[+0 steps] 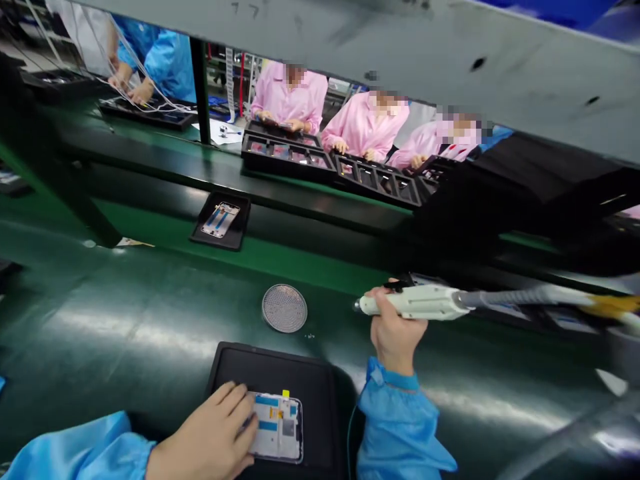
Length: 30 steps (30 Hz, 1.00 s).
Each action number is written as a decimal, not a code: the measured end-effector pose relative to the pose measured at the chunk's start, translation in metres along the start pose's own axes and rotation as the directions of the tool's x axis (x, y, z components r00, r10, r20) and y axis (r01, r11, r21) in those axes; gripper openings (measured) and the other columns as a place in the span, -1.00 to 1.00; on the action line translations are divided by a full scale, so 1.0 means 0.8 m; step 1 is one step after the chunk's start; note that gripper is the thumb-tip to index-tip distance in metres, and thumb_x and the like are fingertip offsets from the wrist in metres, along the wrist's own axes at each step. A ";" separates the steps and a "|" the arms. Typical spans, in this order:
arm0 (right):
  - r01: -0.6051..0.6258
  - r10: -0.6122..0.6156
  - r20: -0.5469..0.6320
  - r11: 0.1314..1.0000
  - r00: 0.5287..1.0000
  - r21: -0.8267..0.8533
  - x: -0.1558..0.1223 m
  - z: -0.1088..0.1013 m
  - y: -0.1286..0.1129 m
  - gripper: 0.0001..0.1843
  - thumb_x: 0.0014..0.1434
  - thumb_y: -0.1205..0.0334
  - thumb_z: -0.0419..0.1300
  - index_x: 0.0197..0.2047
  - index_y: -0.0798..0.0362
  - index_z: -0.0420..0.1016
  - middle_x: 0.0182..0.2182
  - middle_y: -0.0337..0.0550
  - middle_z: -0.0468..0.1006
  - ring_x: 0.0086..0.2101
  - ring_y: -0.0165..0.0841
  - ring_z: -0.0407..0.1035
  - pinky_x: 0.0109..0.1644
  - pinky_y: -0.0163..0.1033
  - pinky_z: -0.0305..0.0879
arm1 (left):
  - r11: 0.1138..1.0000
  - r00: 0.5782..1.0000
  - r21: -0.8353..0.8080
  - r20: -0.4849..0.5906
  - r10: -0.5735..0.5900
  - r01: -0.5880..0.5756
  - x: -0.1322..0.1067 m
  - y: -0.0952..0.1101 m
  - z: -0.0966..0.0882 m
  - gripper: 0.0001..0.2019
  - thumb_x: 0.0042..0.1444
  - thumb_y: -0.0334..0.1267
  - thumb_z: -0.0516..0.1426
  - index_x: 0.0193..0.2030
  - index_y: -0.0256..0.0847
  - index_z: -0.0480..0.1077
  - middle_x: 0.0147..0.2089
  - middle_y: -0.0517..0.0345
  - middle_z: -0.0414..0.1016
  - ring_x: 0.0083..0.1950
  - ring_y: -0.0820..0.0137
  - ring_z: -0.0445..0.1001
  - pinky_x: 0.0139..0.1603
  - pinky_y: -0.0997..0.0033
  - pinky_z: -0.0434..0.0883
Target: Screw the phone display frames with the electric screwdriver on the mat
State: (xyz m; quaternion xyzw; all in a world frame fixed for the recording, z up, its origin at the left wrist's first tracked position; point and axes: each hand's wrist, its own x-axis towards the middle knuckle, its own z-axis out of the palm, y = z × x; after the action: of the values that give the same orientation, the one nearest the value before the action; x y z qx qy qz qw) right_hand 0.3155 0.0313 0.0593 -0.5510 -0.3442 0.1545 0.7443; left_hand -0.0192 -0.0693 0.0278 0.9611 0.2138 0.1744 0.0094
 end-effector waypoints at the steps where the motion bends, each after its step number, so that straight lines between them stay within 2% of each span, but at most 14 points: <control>1: -0.014 0.012 0.058 1.000 0.998 0.023 -0.010 0.009 -0.004 -0.60 -0.06 0.16 0.38 -0.16 0.03 0.38 -0.45 -0.34 0.43 -0.42 -0.41 0.38 -0.20 -0.14 0.38 | 1.000 0.999 0.013 0.048 0.015 -0.015 0.008 -0.006 0.003 -0.57 0.29 0.06 0.04 -0.05 -0.28 0.49 0.02 -0.12 0.54 0.04 0.08 0.47 0.16 0.06 0.27; 3: -0.057 0.048 0.179 0.997 0.983 0.043 -0.030 0.027 -0.008 -0.62 -0.01 0.20 0.38 -0.14 0.01 0.38 -0.46 -0.32 0.46 -0.42 -0.38 0.40 -0.24 -0.14 0.38 | 0.999 0.994 0.024 0.097 0.045 -0.048 0.020 -0.016 0.009 -0.45 0.30 0.15 -0.02 0.02 -0.32 0.49 0.09 -0.18 0.51 0.12 0.02 0.43 0.24 0.00 0.14; 6: -0.130 0.111 0.324 0.991 0.940 0.039 -0.051 0.054 -0.003 -0.66 0.02 0.26 0.38 -0.14 0.02 0.40 -0.43 -0.27 0.51 -0.41 -0.36 0.43 -0.28 -0.15 0.38 | 0.996 0.989 0.009 0.113 0.091 -0.093 0.034 -0.028 0.022 -0.44 0.33 0.12 -0.06 0.04 -0.35 0.50 0.11 -0.18 0.51 0.12 0.01 0.41 0.22 0.00 0.09; 10: -0.199 0.160 0.407 0.978 0.899 0.055 -0.060 0.084 0.012 -0.73 0.06 0.25 0.35 -0.17 -0.02 0.40 -0.46 -0.31 0.46 -0.42 -0.39 0.39 -0.31 -0.18 0.37 | 0.992 0.977 -0.023 0.170 0.128 -0.126 0.054 -0.044 0.038 -0.37 0.31 0.15 -0.04 0.08 -0.46 0.48 0.17 -0.26 0.45 0.10 0.00 0.38 0.15 0.03 0.11; 13: -0.240 0.193 0.433 0.969 0.880 0.056 -0.064 0.099 0.017 -0.74 0.09 0.25 0.33 -0.16 -0.04 0.39 -0.46 -0.34 0.45 -0.41 -0.40 0.38 -0.30 -0.19 0.37 | 0.986 0.969 -0.067 0.188 0.162 -0.152 0.065 -0.057 0.047 -0.31 0.29 0.18 -0.06 0.12 -0.50 0.45 0.20 -0.29 0.42 0.12 -0.01 0.35 0.19 0.01 0.08; 16: -0.267 0.218 0.454 0.963 0.864 0.046 -0.072 0.106 0.018 -0.77 0.12 0.27 0.32 -0.16 -0.05 0.39 -0.45 -0.33 0.46 -0.39 -0.39 0.39 -0.26 -0.16 0.38 | 0.976 0.968 -0.131 0.161 0.193 -0.173 0.069 -0.068 0.051 -0.32 0.31 0.14 -0.10 0.19 -0.50 0.39 0.23 -0.27 0.39 0.15 0.00 0.33 0.24 -0.01 0.03; 21: -0.274 0.220 0.482 0.961 0.848 0.043 -0.083 0.106 0.021 -0.77 0.16 0.32 0.29 -0.12 -0.08 0.41 -0.43 -0.35 0.48 -0.36 -0.39 0.40 -0.21 -0.16 0.37 | 0.968 0.976 -0.220 0.152 0.155 -0.119 0.066 -0.072 0.051 -0.35 0.32 0.07 -0.10 0.26 -0.50 0.31 0.27 -0.25 0.35 0.22 0.01 0.29 0.31 0.00 -0.03; 30: -0.274 0.243 0.474 0.962 0.846 -0.003 -0.088 0.106 0.027 -0.78 0.18 0.36 0.28 -0.13 -0.05 0.40 -0.42 -0.33 0.47 -0.33 -0.39 0.40 -0.15 -0.13 0.36 | 0.966 0.982 -0.238 0.128 0.138 -0.105 0.066 -0.069 0.054 -0.39 0.29 0.07 -0.06 0.19 -0.45 0.35 0.23 -0.25 0.39 0.21 0.01 0.32 0.30 0.00 0.03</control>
State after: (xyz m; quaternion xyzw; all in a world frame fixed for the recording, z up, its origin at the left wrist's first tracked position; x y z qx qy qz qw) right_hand 0.2106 0.0564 0.0287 -0.5140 -0.4320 0.3932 0.6282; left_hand 0.0175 0.0051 -0.0003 0.9749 0.1314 0.1287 0.1252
